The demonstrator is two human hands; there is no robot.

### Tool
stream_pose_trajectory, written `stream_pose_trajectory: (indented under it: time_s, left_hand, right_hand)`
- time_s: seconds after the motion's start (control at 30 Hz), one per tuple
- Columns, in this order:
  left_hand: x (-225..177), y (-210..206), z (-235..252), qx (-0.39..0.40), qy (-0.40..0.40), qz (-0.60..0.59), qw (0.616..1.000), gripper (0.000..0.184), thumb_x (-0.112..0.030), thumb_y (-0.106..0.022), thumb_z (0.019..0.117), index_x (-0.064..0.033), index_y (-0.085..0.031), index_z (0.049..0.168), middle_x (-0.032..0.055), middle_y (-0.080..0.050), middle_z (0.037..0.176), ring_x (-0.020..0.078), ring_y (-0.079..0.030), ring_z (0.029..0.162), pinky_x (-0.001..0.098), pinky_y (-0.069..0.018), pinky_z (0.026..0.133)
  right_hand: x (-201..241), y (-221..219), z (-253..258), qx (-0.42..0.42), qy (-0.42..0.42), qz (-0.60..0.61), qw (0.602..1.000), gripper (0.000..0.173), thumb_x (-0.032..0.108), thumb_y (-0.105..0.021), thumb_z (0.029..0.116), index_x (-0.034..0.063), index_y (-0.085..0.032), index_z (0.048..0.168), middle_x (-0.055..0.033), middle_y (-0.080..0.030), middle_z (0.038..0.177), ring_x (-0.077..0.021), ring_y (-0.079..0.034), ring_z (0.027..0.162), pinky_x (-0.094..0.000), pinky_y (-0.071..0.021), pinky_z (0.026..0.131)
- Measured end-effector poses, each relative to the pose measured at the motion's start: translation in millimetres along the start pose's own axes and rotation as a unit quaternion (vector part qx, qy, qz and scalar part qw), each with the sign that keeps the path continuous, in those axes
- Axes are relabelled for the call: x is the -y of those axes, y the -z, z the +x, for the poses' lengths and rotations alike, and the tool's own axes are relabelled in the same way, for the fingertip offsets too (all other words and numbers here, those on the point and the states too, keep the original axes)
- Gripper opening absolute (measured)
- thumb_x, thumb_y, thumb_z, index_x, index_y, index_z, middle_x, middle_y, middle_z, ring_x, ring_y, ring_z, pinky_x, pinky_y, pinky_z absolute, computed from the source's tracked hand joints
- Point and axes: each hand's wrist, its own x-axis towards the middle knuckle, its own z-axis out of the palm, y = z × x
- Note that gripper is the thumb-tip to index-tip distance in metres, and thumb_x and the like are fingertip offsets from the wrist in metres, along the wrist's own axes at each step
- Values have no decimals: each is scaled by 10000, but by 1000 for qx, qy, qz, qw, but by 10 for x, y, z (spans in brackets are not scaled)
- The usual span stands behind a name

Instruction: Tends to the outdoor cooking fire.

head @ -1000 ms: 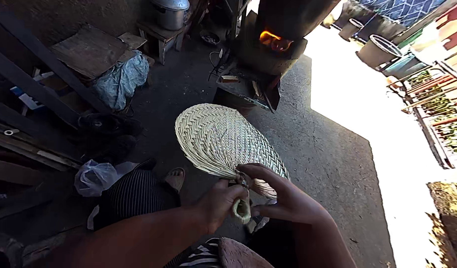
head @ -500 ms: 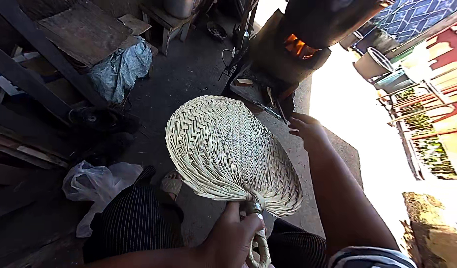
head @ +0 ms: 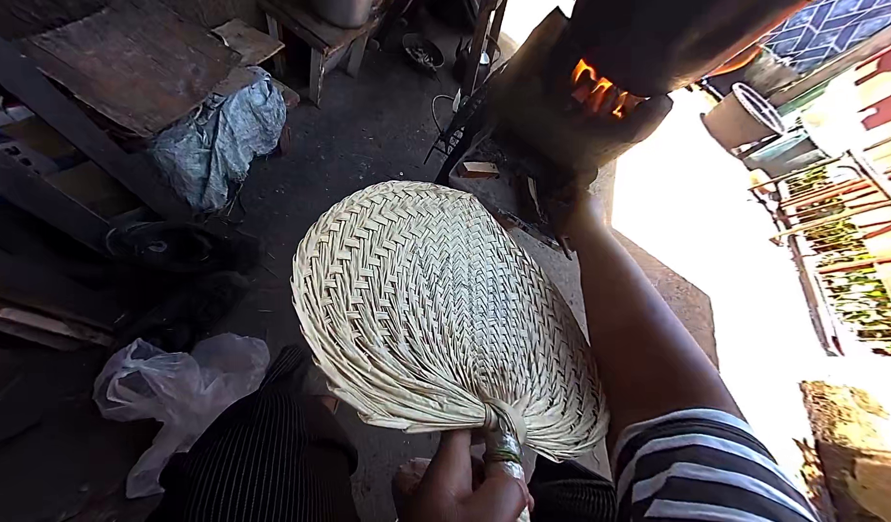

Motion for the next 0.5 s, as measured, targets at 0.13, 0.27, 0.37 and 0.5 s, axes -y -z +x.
stream_pose_trajectory:
  time_s: [0.13, 0.27, 0.37, 0.5]
  left_hand:
    - [10, -28, 41, 1, -3, 1, 1000, 427, 7, -452, 966, 28, -342, 1378, 85, -529, 1151, 68, -632, 869, 235, -555, 795]
    - [47, -47, 72, -2, -5, 6, 1000, 437, 4, -459, 956, 25, -339, 1377, 85, -533, 1145, 72, -632, 872, 240, -553, 802]
    - [69, -54, 84, -3, -11, 16, 1000, 436, -4, -458, 960, 27, -334, 1377, 81, -537, 1140, 74, -631, 872, 246, -554, 801]
    - [82, -62, 89, -4, -13, 22, 1000, 442, -9, -453, 958, 22, -330, 1382, 84, -525, 1154, 76, -629, 873, 243, -554, 798]
  right_hand:
    - [22, -43, -5, -21, -23, -35, 999, 377, 241, -542, 1047, -16, -607, 1315, -345, -601, 1311, -543, -551, 1264, -743, -423, 985]
    - [146, -62, -104, -58, -59, -14, 996, 416, 271, -513, 1045, 30, -586, 1376, -322, -504, 1445, -516, -530, 1300, -718, -443, 980]
    - [156, -84, -79, -73, -71, -3, 995, 431, 237, -515, 1037, 36, -561, 1415, -324, -451, 1487, -511, -546, 1280, -700, -465, 970]
    - [126, -104, -64, -52, -75, 2, 996, 422, 251, -506, 1051, 37, -576, 1408, -299, -458, 1500, -496, -519, 1319, -703, -437, 1000]
